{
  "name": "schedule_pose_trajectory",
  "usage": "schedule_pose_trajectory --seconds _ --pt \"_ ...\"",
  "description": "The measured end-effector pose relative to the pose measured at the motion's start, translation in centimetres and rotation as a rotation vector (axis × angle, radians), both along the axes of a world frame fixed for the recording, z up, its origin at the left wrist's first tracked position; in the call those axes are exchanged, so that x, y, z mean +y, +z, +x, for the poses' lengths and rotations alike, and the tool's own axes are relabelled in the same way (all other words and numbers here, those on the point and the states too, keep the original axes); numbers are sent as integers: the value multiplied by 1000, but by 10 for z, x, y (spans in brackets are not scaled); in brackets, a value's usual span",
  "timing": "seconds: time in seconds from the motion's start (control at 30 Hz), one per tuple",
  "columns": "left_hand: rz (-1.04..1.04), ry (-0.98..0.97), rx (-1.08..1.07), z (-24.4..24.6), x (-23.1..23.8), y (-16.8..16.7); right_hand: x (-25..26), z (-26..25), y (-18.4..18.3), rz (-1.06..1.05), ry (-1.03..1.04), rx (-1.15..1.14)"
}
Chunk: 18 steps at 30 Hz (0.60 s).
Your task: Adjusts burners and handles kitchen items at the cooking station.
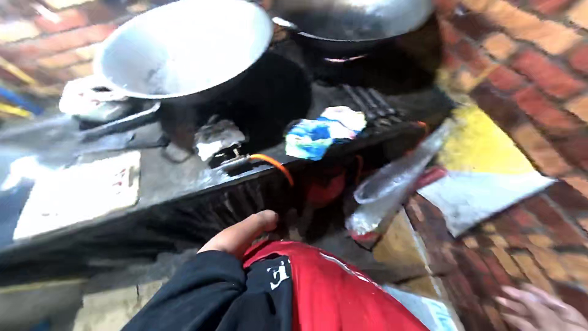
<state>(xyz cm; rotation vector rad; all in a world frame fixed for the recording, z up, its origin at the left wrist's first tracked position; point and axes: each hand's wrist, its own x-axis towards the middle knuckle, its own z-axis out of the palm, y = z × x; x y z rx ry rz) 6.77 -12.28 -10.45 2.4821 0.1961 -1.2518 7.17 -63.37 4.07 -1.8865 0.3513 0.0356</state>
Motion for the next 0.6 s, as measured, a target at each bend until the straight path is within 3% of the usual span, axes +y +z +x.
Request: schedule_pose_trajectory --seconds 0.07,0.13,0.3,0.43,0.6 --pt "-5 109 -9 -27 25 -14 52 39 -18 -296 179 70" --pt "-19 269 -19 -63 51 -27 116 61 -22 -418 392 -18" --pt "-42 737 1 -181 118 -56 277 68 12 -484 867 -100" --pt "-11 1071 -21 -299 153 -90 366 53 26 -424 1172 -254" --pt "9 1417 35 -439 147 -134 452 36 35 -326 1196 -433"
